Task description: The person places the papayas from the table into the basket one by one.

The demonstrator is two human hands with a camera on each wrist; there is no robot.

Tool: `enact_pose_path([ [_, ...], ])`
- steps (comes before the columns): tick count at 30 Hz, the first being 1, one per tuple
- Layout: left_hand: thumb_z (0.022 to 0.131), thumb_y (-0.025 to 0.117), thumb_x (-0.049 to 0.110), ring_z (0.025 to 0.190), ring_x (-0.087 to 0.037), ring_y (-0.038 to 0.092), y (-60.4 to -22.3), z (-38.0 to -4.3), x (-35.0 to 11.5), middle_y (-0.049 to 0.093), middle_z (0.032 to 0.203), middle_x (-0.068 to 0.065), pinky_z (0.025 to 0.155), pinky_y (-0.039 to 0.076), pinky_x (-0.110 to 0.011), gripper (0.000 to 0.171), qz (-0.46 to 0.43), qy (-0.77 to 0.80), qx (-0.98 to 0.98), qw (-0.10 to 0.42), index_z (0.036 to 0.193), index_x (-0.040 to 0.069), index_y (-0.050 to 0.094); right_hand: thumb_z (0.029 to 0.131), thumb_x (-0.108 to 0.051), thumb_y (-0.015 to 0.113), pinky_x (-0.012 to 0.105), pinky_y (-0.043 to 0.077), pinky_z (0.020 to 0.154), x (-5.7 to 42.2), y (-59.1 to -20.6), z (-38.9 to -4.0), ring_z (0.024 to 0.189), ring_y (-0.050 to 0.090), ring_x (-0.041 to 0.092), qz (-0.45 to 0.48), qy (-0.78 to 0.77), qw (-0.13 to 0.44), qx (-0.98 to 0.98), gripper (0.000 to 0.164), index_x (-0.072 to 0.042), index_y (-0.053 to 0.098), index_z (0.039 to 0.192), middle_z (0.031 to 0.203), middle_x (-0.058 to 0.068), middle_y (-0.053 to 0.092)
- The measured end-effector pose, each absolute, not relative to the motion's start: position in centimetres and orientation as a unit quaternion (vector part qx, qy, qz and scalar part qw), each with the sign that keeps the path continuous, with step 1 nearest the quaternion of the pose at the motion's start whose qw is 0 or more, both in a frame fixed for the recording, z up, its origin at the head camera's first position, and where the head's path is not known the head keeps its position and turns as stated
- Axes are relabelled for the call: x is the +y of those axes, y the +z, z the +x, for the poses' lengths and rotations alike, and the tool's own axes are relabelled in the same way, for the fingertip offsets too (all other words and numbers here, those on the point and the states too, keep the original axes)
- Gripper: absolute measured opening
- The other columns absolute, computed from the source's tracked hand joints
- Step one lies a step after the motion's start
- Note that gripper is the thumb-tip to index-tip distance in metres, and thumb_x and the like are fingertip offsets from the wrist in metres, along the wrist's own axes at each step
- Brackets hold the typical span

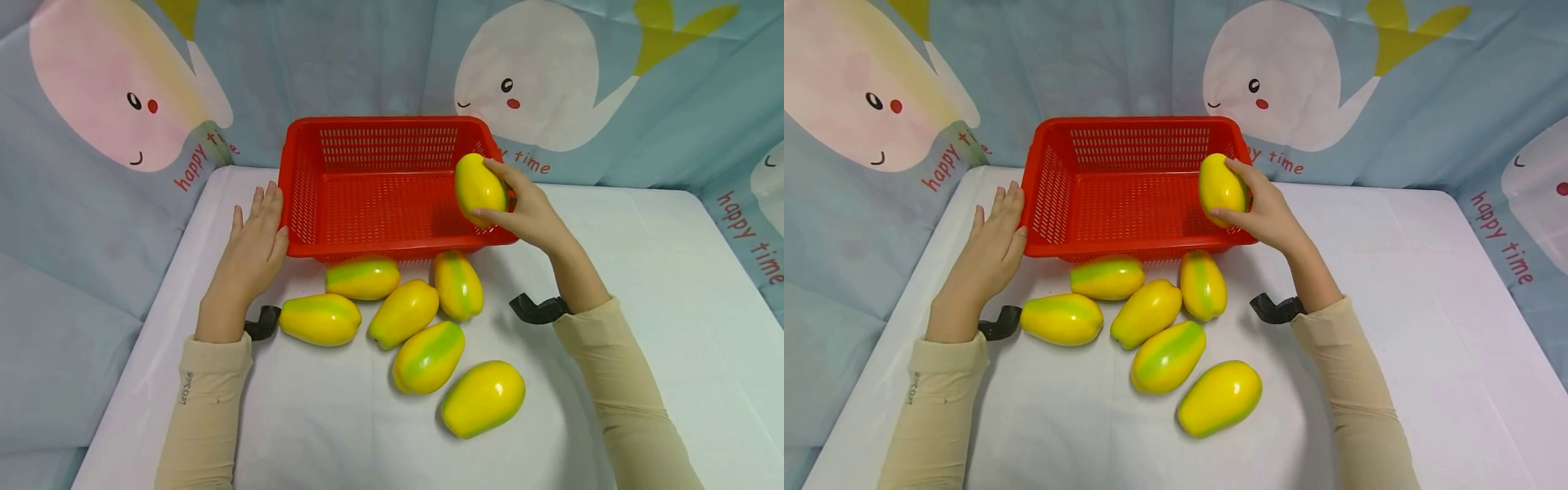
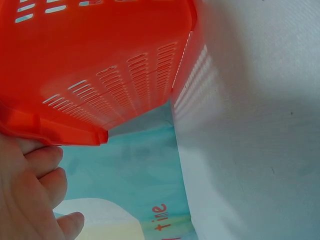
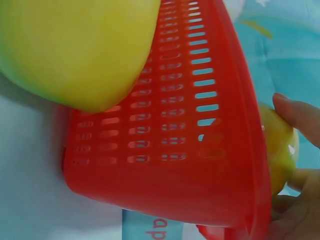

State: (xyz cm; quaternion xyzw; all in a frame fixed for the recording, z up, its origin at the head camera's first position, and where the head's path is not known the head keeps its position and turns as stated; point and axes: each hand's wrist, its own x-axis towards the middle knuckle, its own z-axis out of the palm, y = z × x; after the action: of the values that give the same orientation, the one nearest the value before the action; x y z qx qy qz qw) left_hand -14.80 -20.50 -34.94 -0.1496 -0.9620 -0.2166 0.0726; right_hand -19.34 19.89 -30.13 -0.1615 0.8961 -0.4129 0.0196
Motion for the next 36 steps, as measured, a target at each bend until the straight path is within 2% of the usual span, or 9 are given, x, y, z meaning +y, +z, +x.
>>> enact_pose_path([
  [7,0.1,0.027,0.024,0.144,-0.023,-0.002,-34.9,-14.8,-20.5,0.005,0.157,-0.009,0.112,-0.006,-0.052,0.058,-0.145,-0.217,-0.963,0.069,0.151,0.003,0.007,0.083,-0.023,0.071,0.052,0.043,0.093,19.4,-30.4,-20.3,0.114,0.043,0.032,-0.172,-0.383,0.028,0.907,0.076,-0.016,0.032,0.148,0.143,0.012,0.037],
  [21,0.1,0.027,0.025,0.144,-0.023,-0.002,-34.8,-14.8,-20.4,0.005,0.157,-0.009,0.112,-0.006,-0.051,0.059,-0.143,-0.215,-0.964,0.067,0.151,0.003,0.008,0.082,-0.028,0.073,0.049,0.041,0.097,17.6,-31.2,-22.0,0.117,0.042,0.029,-0.208,-0.344,0.069,0.913,0.079,-0.01,0.032,0.147,0.146,0.011,0.036],
  [28,0.1,0.027,0.024,0.144,-0.023,-0.002,-34.8,-14.8,-20.5,0.005,0.157,-0.01,0.112,-0.007,-0.05,0.058,-0.145,-0.213,-0.964,0.066,0.151,0.002,0.007,0.081,-0.033,0.073,0.048,0.04,0.099,16.8,-31.4,-23.3,0.12,0.041,0.028,-0.192,-0.314,0.1,0.924,0.081,-0.012,0.032,0.147,0.145,0.01,0.038],
  [36,0.1,0.027,0.025,0.144,-0.023,-0.002,-34.9,-14.8,-20.5,0.005,0.157,-0.009,0.112,-0.007,-0.049,0.059,-0.143,-0.214,-0.964,0.065,0.151,0.004,0.007,0.081,-0.031,0.073,0.046,0.038,0.101,16.2,-32.1,-24.5,0.119,0.041,0.028,-0.187,-0.311,0.142,0.921,0.08,-0.009,0.033,0.146,0.142,0.012,0.04],
])
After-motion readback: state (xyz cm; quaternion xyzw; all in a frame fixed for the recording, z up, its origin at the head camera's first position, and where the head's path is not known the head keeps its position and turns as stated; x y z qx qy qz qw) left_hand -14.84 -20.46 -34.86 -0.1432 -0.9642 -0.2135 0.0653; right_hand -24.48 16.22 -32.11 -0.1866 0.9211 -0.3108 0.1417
